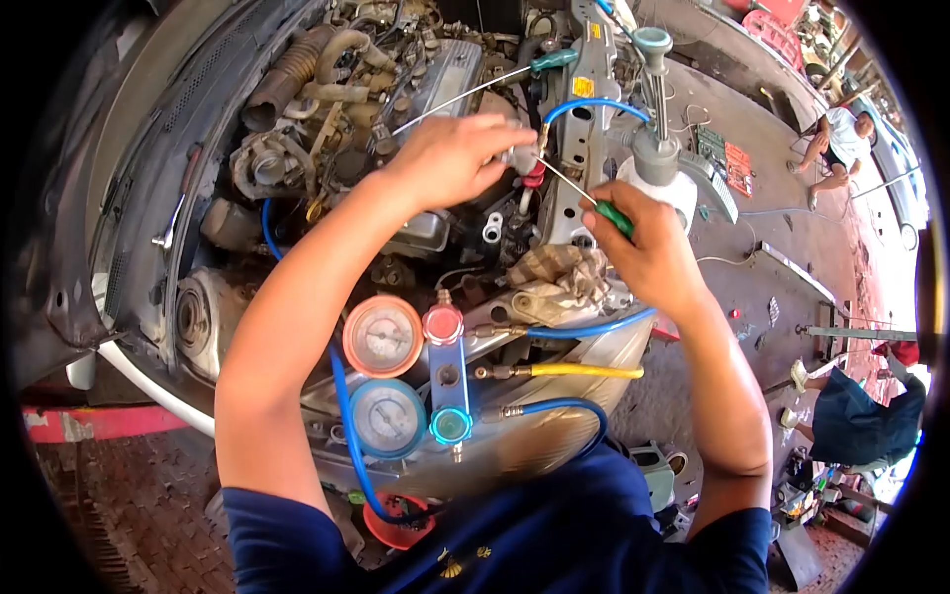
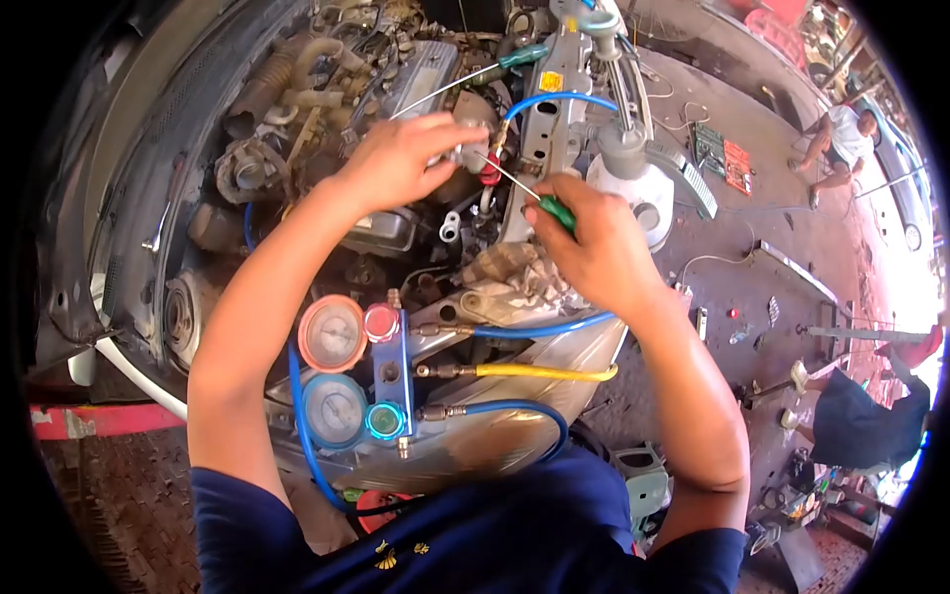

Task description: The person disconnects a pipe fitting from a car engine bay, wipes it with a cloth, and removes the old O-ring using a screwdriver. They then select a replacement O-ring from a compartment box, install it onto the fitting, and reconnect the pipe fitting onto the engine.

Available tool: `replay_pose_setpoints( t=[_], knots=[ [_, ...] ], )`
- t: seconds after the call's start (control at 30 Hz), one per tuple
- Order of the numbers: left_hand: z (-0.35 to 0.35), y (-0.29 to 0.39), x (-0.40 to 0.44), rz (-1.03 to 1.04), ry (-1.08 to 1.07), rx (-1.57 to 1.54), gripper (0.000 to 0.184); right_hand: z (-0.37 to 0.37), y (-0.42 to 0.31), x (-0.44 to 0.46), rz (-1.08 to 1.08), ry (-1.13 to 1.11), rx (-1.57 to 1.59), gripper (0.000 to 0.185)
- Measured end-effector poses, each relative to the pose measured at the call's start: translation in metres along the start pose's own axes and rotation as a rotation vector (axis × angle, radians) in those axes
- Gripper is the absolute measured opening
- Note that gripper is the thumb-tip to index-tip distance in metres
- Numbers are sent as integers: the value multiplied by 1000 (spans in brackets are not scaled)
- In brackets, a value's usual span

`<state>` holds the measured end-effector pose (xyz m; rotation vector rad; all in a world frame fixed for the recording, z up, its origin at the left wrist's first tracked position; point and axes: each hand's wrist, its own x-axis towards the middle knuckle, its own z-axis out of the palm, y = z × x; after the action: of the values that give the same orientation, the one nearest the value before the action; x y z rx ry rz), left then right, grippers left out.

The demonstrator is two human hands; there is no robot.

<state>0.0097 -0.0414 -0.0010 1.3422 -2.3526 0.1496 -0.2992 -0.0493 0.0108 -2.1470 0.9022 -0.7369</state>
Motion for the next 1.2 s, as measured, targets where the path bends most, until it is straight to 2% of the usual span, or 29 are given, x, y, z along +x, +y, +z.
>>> replay_pose_setpoints(
  t=[0.07, 0.2, 0.27, 0.33, 0.37, 0.6, 0.67, 0.77, 0.93, 0.97, 1.0, 1.07, 1.1, 1.13, 1.17, 1.2],
  knots=[
    [-2, 1, -10, -25, -71, 8, 57, -3, 7, -7, -26, 23, 16, 18],
    [-16, 7, -21, -36, -161, -5, 61, -14, 8, -22, 104, -50, 91, 16],
    [-23, 10, -25, -67, -222, -18, 61, -14, 19, -29, 7, -44, 83, 12],
    [-31, 15, -25, -74, -281, -4, 61, -18, 14, -38, 117, -49, 177, 11],
    [-35, 17, -24, -85, -326, 23, 61, -19, 14, -42, 104, -56, 181, 11],
    [-31, 10, -32, -20, -270, 37, 60, -27, 38, -71, 193, 4, 107, 10],
    [-33, 12, -31, -8, -309, 10, 59, -27, 53, -81, 277, 16, 164, 10],
    [-29, 13, -31, -11, -297, -4, 57, -26, 60, -89, 290, 26, 209, 8],
    [-32, 11, -31, -9, -291, -40, 53, -24, 41, -87, 394, 15, 415, 7],
    [-35, 9, -31, -17, -285, -88, 45, -21, 51, -89, 307, 11, 352, 9],
    [-39, 6, -31, -18, -280, -87, 45, -18, 51, -87, 304, 9, 349, 9],
    [-48, -5, -24, -69, -89, -267, 38, -11, 45, -85, 259, -31, 225, 11],
    [-51, -17, -16, -197, -65, -248, 32, -8, 36, -83, 233, -33, 224, 11],
    [-51, -31, -4, -174, 109, -120, 29, -3, 31, -82, 236, -25, 224, 11],
    [-53, -46, 7, -403, 0, -125, 28, 1, 26, -83, 251, -38, 278, 9],
    [-55, -54, 18, -494, -5, -61, 24, 5, 22, -82, 266, -49, 331, 8]
  ],
)
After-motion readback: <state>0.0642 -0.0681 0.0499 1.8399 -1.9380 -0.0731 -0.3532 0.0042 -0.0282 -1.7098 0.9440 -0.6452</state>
